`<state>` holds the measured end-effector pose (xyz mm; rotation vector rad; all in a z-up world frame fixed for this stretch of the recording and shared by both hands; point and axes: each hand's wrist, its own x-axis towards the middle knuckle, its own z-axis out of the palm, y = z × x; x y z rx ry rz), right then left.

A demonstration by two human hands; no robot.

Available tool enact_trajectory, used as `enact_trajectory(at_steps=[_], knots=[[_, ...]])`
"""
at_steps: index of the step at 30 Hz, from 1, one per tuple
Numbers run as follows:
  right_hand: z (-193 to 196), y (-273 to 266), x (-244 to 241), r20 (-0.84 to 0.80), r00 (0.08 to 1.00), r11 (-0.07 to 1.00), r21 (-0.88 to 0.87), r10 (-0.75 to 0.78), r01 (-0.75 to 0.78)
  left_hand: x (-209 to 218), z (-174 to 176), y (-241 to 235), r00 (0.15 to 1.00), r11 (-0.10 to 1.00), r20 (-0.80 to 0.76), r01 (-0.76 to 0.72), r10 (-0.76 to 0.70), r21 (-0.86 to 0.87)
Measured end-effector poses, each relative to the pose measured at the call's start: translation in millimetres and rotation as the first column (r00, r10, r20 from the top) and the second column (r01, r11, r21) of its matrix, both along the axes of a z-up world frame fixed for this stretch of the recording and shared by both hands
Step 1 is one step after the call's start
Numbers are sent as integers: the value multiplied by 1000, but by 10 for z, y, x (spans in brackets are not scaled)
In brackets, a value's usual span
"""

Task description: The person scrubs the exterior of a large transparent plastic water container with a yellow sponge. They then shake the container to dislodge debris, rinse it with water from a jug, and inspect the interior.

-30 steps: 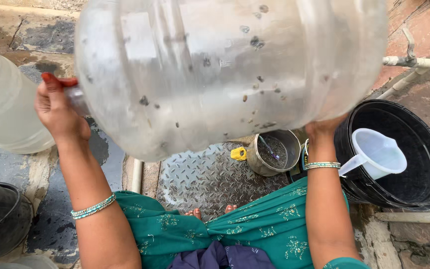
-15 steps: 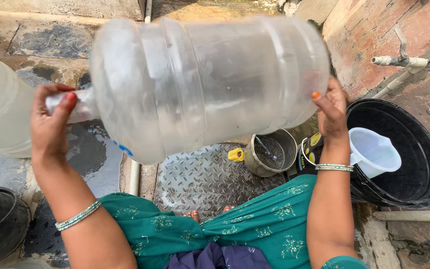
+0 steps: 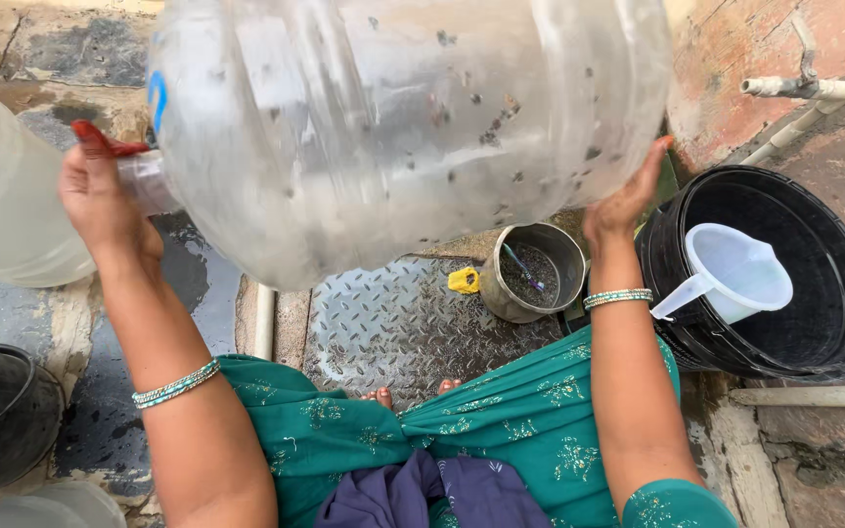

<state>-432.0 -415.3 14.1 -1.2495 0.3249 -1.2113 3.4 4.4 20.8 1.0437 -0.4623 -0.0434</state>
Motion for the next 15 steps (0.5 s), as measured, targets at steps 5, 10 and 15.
enact_trajectory(at_steps=[5, 10, 15], knots=[[-211, -78, -126, -840, 515, 985, 146, 174, -96, -9, -160, 77, 890, 568, -448, 326, 87, 756], [-6, 99, -51, -877, 442, 981, 185, 189, -52, -196, 32, 127, 923, 573, -381, 287, 48, 768], [715, 278, -214, -157, 955, 943, -183, 251, -278, -205, 294, 312, 943, 987, 293, 151, -158, 46]])
